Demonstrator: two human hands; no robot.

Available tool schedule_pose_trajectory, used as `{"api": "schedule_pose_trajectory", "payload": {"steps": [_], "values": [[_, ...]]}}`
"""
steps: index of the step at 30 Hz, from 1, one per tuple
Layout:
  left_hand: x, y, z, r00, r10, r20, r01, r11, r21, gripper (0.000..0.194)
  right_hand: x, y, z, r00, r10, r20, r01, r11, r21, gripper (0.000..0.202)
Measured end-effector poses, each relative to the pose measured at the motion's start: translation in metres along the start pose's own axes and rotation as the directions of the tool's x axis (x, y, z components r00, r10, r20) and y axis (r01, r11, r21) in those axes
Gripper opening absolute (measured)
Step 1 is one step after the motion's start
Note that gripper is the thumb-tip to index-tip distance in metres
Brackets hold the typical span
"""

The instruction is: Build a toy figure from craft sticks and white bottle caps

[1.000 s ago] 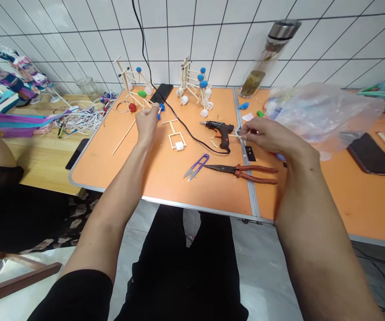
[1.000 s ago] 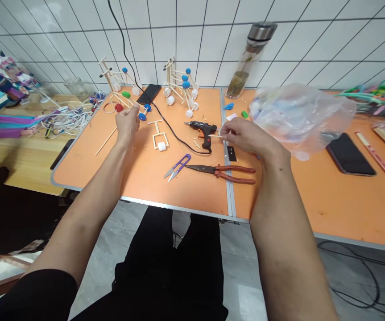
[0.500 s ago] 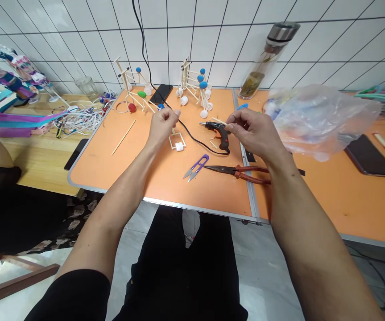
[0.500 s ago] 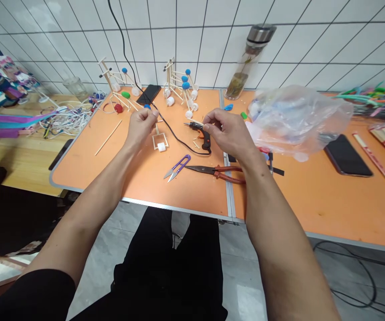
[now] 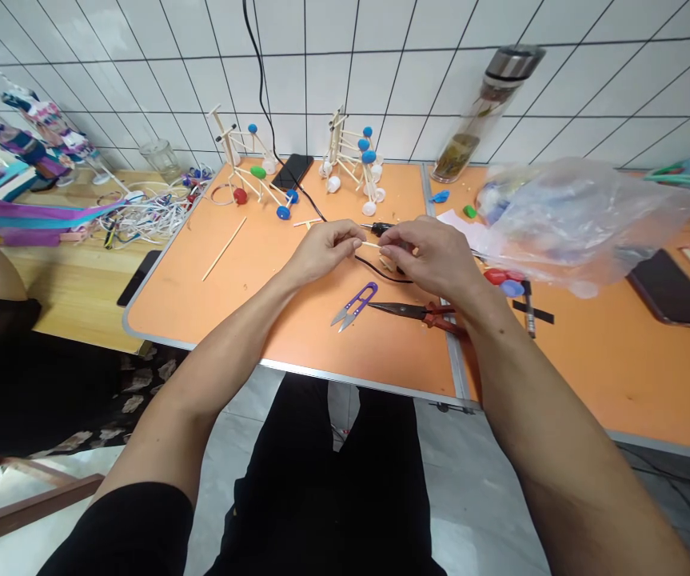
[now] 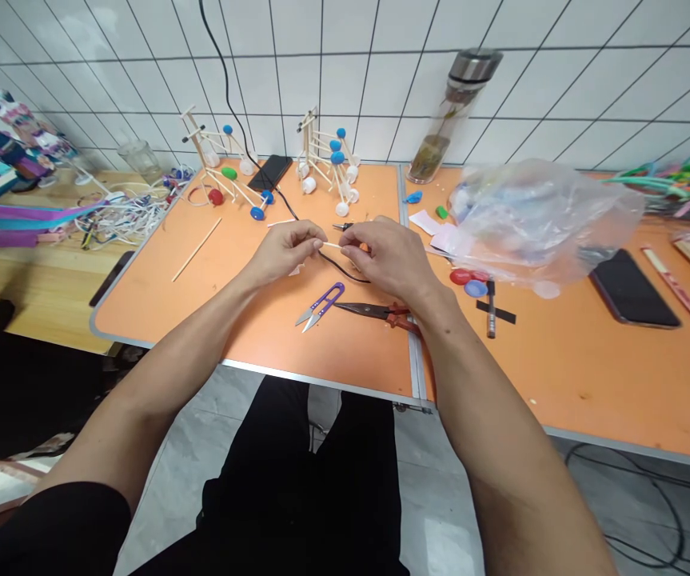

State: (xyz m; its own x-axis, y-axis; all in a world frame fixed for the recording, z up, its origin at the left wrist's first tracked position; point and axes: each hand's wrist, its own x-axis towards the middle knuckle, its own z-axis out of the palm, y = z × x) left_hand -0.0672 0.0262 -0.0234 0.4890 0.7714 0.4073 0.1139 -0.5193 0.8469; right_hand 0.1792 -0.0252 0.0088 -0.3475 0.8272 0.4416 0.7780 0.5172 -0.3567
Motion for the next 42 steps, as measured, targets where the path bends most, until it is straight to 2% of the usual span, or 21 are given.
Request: {"api": "schedule_pose_trajectory", "payload": {"steps": [4,8,12,17,21,25,34,42], "values": [[0.003,-0.001,-0.005,0.994,-0.065,-0.088,0.056,0.993,-0.099,0.011,0.001,0.003,-0.004,0.999,0.029,0.025,-0.029,1.0,0.004,0.018],[0.006,-0.004,-0.013,0.972,-0.151,-0.178,0.116,0.974,-0.193,0.016,0.002,0.006,-0.011,0.995,0.087,0.044,-0.089,0.995,0.035,0.02],[0.007,-0.002,-0.019,0.947,-0.219,-0.235,0.161,0.957,-0.242,0.023,0.002,0.009,-0.013,0.988,0.153,-0.004,-0.152,0.985,0.078,0.019],[0.007,0.006,-0.019,0.895,-0.323,-0.308,0.228,0.923,-0.309,0.026,0.002,0.012,-0.011,0.978,0.199,-0.062,-0.19,0.974,0.125,0.016],[0.007,0.014,-0.018,0.848,-0.417,-0.327,0.297,0.885,-0.359,0.028,0.002,0.013,-0.01,0.976,0.2,-0.082,-0.187,0.972,0.142,0.018],[0.007,0.015,-0.019,0.813,-0.465,-0.35,0.314,0.857,-0.409,0.034,0.003,0.013,-0.01,0.972,0.21,-0.102,-0.195,0.97,0.143,0.018],[0.007,0.015,-0.025,0.8,-0.469,-0.374,0.291,0.849,-0.442,0.031,0.003,0.013,-0.01,0.959,0.256,-0.122,-0.236,0.959,0.154,0.017],[0.006,0.023,-0.022,0.811,-0.489,-0.32,0.325,0.832,-0.449,0.028,0.002,0.015,-0.011,0.96,0.237,-0.152,-0.213,0.964,0.159,0.018]]}}
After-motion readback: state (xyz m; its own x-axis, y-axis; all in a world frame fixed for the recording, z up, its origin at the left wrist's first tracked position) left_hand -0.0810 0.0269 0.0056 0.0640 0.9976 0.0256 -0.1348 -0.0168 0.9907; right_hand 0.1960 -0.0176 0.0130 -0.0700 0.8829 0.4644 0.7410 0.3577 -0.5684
